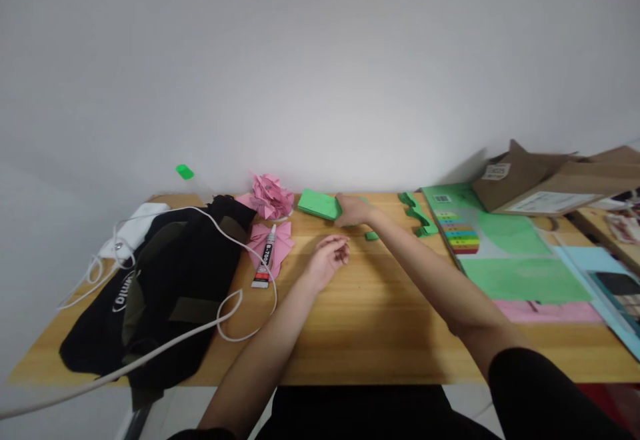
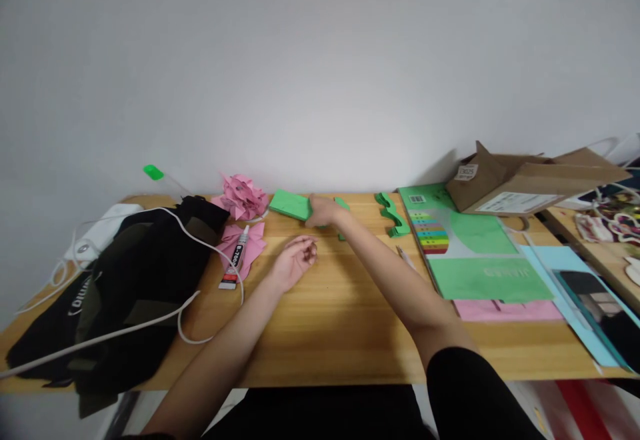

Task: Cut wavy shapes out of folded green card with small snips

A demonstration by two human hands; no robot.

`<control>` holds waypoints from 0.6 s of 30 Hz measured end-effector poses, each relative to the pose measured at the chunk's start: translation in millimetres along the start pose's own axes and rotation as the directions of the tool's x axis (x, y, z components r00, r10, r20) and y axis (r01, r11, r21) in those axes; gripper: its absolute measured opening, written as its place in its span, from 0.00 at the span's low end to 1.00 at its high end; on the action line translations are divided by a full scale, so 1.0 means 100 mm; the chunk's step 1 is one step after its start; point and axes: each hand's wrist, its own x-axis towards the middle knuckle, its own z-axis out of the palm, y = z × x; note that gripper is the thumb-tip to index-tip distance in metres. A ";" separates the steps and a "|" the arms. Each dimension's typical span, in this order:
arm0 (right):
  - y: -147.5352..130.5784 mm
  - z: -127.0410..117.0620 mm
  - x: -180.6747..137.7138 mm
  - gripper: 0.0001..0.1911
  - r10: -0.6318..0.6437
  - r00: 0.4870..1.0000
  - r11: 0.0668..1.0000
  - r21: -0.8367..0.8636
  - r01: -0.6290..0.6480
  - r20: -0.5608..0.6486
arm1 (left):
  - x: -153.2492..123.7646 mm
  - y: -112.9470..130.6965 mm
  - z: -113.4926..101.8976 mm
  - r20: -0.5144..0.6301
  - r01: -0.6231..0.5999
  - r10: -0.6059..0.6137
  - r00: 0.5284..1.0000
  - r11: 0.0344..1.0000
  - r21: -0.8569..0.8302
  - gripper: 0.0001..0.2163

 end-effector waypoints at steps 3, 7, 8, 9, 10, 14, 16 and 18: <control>0.10 0.09 -0.37 0.18 0.004 0.994 0.984 0.176 0.015 -0.107 | -0.07 0.13 -0.01 0.029 0.065 -0.068 0.997 0.993 0.095 0.15; 0.17 0.39 -0.92 0.24 -0.050 0.979 0.877 0.461 0.137 -0.196 | -0.23 0.27 0.05 -0.050 -0.036 0.041 0.998 0.995 0.096 0.14; 0.16 0.49 -1.03 0.24 -0.076 0.976 0.831 0.528 0.175 -0.205 | -0.27 0.26 0.09 -0.074 -0.070 0.075 0.994 0.995 0.074 0.15; 0.14 0.57 -1.12 0.24 -0.095 0.972 0.785 0.584 0.205 -0.213 | -0.32 0.25 0.13 -0.093 -0.091 0.096 0.991 0.995 0.051 0.16; 0.10 0.65 -1.20 0.24 -0.110 0.969 0.742 0.630 0.229 -0.222 | -0.36 0.22 0.18 -0.106 -0.099 0.101 0.989 0.995 0.028 0.17; -0.02 0.81 -1.39 0.32 -0.111 0.955 0.643 0.713 0.281 -0.276 | -0.46 0.07 0.36 -0.133 -0.054 0.045 0.990 0.997 -0.064 0.12; -0.02 0.81 -1.46 0.34 -0.098 0.956 0.644 0.715 0.272 -0.275 | -0.47 0.03 0.40 -0.132 0.001 -0.016 0.991 0.994 -0.111 0.10; 0.02 0.78 -1.52 0.29 -0.085 0.963 0.661 0.709 0.245 -0.254 | -0.46 0.02 0.41 -0.116 0.080 -0.098 0.988 0.985 -0.151 0.11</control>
